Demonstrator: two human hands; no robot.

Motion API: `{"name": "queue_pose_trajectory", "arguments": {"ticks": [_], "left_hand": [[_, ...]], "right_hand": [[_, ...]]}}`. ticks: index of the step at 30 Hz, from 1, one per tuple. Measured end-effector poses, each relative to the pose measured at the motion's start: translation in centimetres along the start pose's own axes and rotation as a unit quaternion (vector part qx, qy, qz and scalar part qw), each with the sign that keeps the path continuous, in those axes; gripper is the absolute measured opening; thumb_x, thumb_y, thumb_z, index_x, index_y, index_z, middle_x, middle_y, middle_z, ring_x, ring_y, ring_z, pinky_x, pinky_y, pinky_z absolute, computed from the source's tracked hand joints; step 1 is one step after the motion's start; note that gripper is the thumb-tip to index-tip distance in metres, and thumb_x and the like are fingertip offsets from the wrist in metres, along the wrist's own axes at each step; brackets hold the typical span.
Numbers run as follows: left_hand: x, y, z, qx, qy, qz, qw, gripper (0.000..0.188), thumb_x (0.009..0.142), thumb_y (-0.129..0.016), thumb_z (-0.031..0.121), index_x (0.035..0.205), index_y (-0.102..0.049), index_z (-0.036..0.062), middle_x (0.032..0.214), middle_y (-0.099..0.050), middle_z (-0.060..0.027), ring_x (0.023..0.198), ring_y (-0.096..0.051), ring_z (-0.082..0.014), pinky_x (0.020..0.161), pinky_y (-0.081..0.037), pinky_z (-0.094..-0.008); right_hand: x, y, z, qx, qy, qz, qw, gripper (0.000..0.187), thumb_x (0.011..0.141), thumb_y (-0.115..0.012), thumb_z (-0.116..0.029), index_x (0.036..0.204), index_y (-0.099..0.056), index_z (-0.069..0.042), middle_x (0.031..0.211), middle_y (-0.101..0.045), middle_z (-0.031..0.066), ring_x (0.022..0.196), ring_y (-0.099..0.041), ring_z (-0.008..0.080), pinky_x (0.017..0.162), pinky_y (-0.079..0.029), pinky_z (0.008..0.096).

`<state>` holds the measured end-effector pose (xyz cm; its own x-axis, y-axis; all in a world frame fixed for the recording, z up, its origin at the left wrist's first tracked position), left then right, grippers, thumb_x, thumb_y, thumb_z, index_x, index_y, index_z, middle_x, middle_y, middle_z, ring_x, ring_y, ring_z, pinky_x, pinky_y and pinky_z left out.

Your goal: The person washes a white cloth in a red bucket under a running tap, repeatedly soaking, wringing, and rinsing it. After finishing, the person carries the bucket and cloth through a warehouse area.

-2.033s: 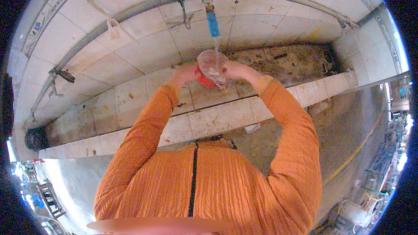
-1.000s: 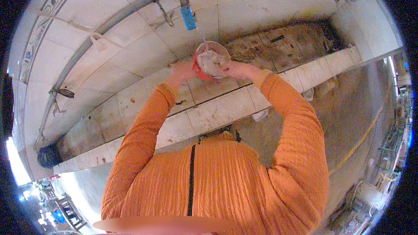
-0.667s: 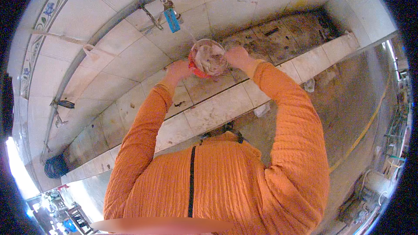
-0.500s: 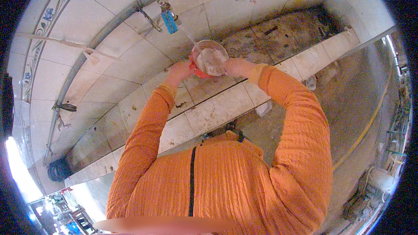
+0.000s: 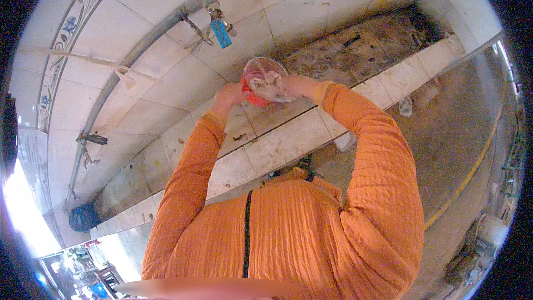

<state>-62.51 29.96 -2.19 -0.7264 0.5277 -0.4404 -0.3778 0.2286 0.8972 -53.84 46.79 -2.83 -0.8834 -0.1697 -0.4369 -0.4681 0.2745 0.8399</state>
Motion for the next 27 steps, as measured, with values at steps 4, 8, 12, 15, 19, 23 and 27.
{"name": "queue_pose_trajectory", "arguments": {"ticks": [4,8,12,15,19,23,27], "left_hand": [[1.0,-1.0,-1.1,-0.044,-0.009,-0.010,0.999,0.042,0.072,-0.050,0.042,0.096,-0.056,0.0077,0.095,-0.057,-0.0145,0.087,-0.055,-0.0293,0.073,-0.044,-0.0405],[1.5,-1.4,-0.3,-0.082,-0.015,-0.039,0.996,0.044,0.073,-0.049,0.042,0.098,-0.055,0.0070,0.096,-0.056,-0.0157,0.087,-0.055,-0.0297,0.072,-0.044,-0.0411],[0.9,-1.8,-1.1,-0.038,-0.003,-0.025,0.999,0.043,0.073,-0.049,0.042,0.096,-0.056,0.0067,0.095,-0.057,-0.0156,0.086,-0.055,-0.0300,0.072,-0.044,-0.0415],[1.4,-2.0,-1.3,-0.020,-0.021,0.017,0.999,0.043,0.073,-0.049,0.042,0.096,-0.055,0.0068,0.094,-0.057,-0.0159,0.086,-0.055,-0.0312,0.072,-0.045,-0.0418],[1.3,-1.9,-1.1,-0.024,-0.029,0.004,0.999,0.043,0.074,-0.048,0.043,0.097,-0.054,0.0074,0.093,-0.057,-0.0162,0.086,-0.055,-0.0314,0.072,-0.044,-0.0421],[1.5,-2.2,-1.3,-0.014,-0.033,0.009,0.999,0.042,0.074,-0.047,0.041,0.100,-0.053,0.0084,0.094,-0.057,-0.0155,0.088,-0.055,-0.0304,0.073,-0.044,-0.0420],[2.5,-2.9,-2.4,-0.032,-0.045,0.005,0.998,0.044,0.074,-0.047,0.043,0.103,-0.052,0.0094,0.094,-0.057,-0.0152,0.090,-0.054,-0.0298,0.074,-0.043,-0.0415]], "right_hand": [[1.1,1.2,-0.8,0.122,0.061,0.131,0.982,0.025,0.074,-0.048,-0.022,0.088,-0.059,-0.005,0.084,-0.059,0.0149,0.079,-0.056,0.0320,0.069,-0.044,0.0406],[2.7,-0.6,0.4,0.120,-0.051,0.165,0.978,0.025,0.074,-0.048,-0.024,0.087,-0.060,-0.006,0.083,-0.059,0.0152,0.080,-0.056,0.0308,0.070,-0.044,0.0394],[-1.7,1.0,-1.2,0.095,-0.025,0.089,0.991,0.024,0.074,-0.048,-0.025,0.087,-0.059,-0.007,0.083,-0.058,0.0155,0.082,-0.056,0.0298,0.070,-0.044,0.0389],[-1.3,1.4,0.3,0.088,-0.019,0.075,0.993,0.022,0.074,-0.048,-0.023,0.087,-0.058,-0.008,0.081,-0.058,0.0159,0.080,-0.056,0.0296,0.068,-0.045,0.0394],[-2.0,1.5,1.5,0.013,-0.101,0.073,0.992,0.020,0.073,-0.048,-0.021,0.085,-0.058,-0.009,0.076,-0.058,0.0160,0.075,-0.057,0.0307,0.066,-0.045,0.0397],[-1.1,0.2,-1.0,-0.013,-0.022,0.027,0.999,0.020,0.074,-0.047,-0.022,0.085,-0.059,-0.010,0.081,-0.059,0.0141,0.076,-0.057,0.0302,0.066,-0.045,0.0400],[1.1,1.8,-1.7,0.063,0.036,0.118,0.990,0.020,0.075,-0.047,-0.023,0.084,-0.059,-0.011,0.087,-0.058,0.0128,0.078,-0.056,0.0299,0.066,-0.045,0.0407]]}}
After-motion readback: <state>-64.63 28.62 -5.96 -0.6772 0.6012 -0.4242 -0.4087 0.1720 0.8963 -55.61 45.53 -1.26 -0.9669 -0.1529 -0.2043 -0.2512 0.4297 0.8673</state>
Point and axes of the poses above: each hand's wrist, its own x-axis towards the middle knuckle, its own y-axis out of the back of the hand, z = x × y, the point moved 4 cm from there along x, towards the middle knuckle
